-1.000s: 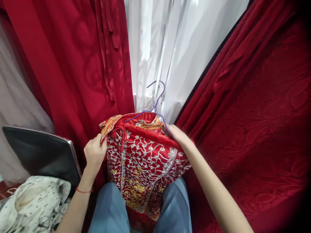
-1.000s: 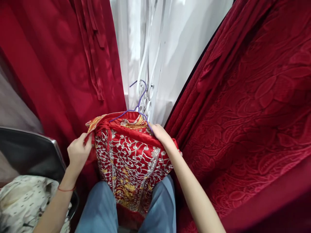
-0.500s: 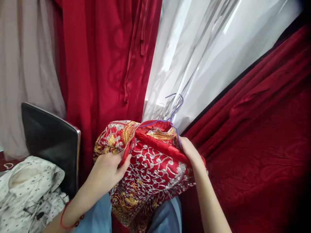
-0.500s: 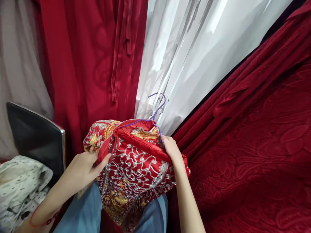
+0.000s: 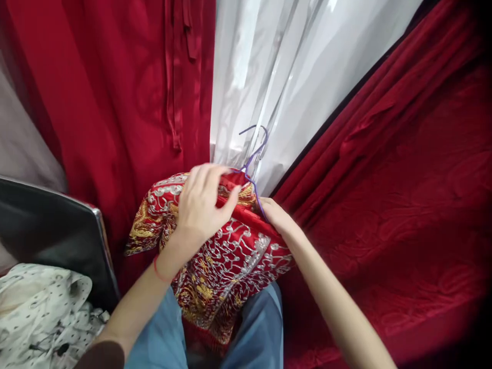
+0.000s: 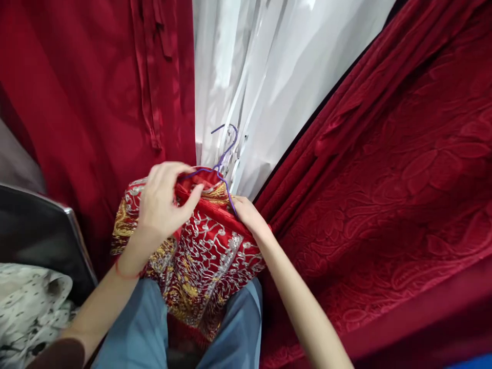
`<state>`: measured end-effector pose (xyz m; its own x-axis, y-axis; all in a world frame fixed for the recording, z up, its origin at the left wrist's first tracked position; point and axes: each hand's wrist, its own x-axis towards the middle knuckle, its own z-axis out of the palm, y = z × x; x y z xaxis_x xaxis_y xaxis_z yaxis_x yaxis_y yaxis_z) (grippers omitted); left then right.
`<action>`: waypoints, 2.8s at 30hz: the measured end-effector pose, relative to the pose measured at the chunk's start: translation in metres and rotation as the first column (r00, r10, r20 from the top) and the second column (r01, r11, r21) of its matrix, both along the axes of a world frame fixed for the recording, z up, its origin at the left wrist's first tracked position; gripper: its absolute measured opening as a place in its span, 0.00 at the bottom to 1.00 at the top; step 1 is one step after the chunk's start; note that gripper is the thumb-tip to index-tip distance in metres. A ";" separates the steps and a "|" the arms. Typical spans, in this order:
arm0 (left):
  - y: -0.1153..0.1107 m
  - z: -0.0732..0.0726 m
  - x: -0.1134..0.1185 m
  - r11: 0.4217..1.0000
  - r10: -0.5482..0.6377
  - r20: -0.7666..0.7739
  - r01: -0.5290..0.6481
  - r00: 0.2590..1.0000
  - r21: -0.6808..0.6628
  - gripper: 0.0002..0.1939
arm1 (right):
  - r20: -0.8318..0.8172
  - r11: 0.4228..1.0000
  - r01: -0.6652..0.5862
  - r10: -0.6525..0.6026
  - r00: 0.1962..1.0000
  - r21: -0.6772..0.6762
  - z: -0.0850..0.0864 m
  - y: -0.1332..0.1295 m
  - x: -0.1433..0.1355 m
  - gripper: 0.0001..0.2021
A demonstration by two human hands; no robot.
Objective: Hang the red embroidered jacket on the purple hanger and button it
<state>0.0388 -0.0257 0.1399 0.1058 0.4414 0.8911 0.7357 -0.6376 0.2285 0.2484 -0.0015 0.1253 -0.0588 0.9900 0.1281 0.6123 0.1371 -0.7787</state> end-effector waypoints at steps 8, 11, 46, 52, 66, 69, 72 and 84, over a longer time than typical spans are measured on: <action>0.063 0.062 0.075 0.964 -0.266 -0.772 0.134 0.578 -0.231 0.16 | -0.030 0.988 -0.077 0.074 0.997 -0.134 0.015 -0.008 0.025 0.11; 0.055 0.062 0.074 0.962 -0.239 -0.781 0.029 0.576 -0.273 0.17 | -0.008 0.997 -0.015 0.014 1.000 -0.076 0.024 -0.014 0.050 0.11; 0.063 0.041 0.107 0.943 -0.197 -0.603 -0.018 0.773 -0.332 0.14 | 0.483 0.961 0.273 -0.256 0.837 0.037 0.013 -0.012 0.050 0.16; 0.064 0.036 0.108 0.957 -0.171 -0.570 -0.002 0.804 -0.290 0.14 | 0.714 0.703 0.592 -0.640 0.283 0.395 0.042 -0.004 0.042 0.15; 0.070 0.026 0.112 0.965 -0.186 -0.472 0.071 0.862 -0.251 0.26 | -0.008 0.525 0.549 -0.718 0.696 0.650 -0.014 -0.099 0.118 0.14; 0.073 0.024 0.118 0.969 -0.170 -0.412 0.075 0.895 -0.237 0.33 | -0.053 0.172 0.419 -0.880 0.473 0.891 0.001 -0.127 0.084 0.11; 0.075 0.022 0.120 0.966 -0.161 -0.397 0.062 0.904 -0.251 0.31 | 0.365 0.456 0.118 -0.820 0.441 0.882 -0.023 -0.128 0.037 0.11; 0.075 0.024 0.089 0.967 -0.253 -0.661 0.186 0.706 -0.172 0.31 | -0.045 0.497 0.584 -0.736 0.676 0.642 -0.099 -0.101 0.083 0.21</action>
<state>0.1276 0.0491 0.1634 0.7658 0.3984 0.5049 0.5568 -0.8036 -0.2104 0.3313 -0.1022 0.0265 0.4807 0.4761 0.7364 0.8442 -0.0241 -0.5355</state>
